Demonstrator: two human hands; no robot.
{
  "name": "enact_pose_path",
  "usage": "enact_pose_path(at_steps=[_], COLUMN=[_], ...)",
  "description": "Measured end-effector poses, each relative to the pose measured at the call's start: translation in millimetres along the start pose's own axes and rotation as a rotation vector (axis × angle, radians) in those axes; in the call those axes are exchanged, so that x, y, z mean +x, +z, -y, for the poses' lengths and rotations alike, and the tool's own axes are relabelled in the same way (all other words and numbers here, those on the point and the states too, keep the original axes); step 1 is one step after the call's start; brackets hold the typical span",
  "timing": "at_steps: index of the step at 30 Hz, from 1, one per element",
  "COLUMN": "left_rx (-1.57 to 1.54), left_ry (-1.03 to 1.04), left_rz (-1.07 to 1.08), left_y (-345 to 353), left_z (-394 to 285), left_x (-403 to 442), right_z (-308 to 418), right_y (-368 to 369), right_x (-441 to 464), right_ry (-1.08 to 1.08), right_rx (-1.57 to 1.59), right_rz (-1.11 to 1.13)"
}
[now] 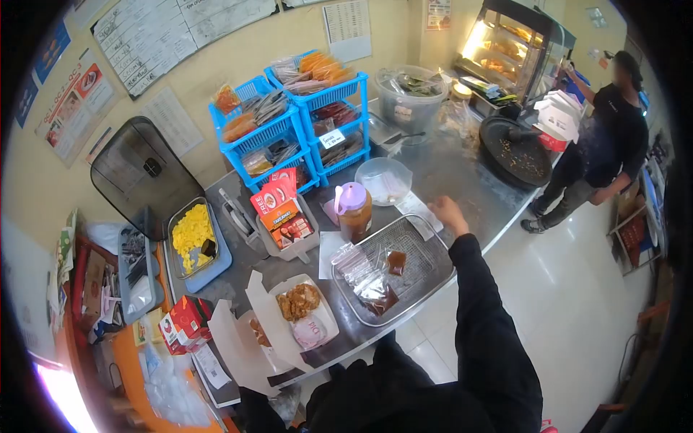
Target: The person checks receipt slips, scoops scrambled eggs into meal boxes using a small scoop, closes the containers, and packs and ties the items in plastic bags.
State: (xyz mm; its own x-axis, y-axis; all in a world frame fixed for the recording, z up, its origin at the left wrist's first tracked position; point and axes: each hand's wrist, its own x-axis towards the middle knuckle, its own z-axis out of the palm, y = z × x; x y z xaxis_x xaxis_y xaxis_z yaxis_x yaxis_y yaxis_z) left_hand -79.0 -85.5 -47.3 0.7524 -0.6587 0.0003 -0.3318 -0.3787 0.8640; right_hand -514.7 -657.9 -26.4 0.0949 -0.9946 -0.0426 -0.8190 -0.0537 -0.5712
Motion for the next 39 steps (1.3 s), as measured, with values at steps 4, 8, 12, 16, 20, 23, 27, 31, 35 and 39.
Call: enact_pose_path(at_steps=[4, 8, 12, 16, 20, 23, 27, 31, 35, 39], left_rx=[-0.037, 0.086, 0.221, -0.209, -0.785, -1.080, -1.500, -1.436, -1.507, -1.541], left_ry=[-0.051, -0.020, 0.059, 0.244, 0.165, 0.004, -0.041, 0.162, 0.244, 0.342], left_rz=[-0.183, -0.652, -0.846, -0.336, 0.620, 0.494, 0.361, 0.309, 0.373, 0.403], left_y=[-43.3, -95.3, -65.1, 23.8, 129.8, 152.1, 125.8, 74.4, 31.5, -0.8], left_z=[11.2, -38.6, -189.6, -271.9, -310.4, -329.3, -347.2, -343.8, -338.9, -332.0], left_x=[-2.0, -19.1, -21.4, -24.1, -24.6, -36.1, -17.9, -7.9, 1.2, 0.2], right_z=[-12.4, 11.1, 62.3, 136.1, 179.4, 206.7, 235.6, 327.9, 440.3, 475.4], right_y=[22.6, -12.2, -85.3, -149.8, -134.2, -122.7, -143.7, -146.0, -75.0, -25.4], right_x=[25.8, 34.3, 3.9, -101.2, -207.4, -256.5, -253.6, -182.8, -68.4, -17.7], right_ry=[0.007, 0.050, -0.170, -0.548, -0.721, -0.950, -0.849, -1.131, -1.457, -1.471], right_rx=[-0.004, 0.042, -0.226, 0.460, 0.849, 0.693, 0.567, 0.528, 0.262, -0.057], right_rz=[0.254, 0.296, -0.100, -0.171, 0.352, 0.590, 0.815, 0.347, -0.091, -0.180])
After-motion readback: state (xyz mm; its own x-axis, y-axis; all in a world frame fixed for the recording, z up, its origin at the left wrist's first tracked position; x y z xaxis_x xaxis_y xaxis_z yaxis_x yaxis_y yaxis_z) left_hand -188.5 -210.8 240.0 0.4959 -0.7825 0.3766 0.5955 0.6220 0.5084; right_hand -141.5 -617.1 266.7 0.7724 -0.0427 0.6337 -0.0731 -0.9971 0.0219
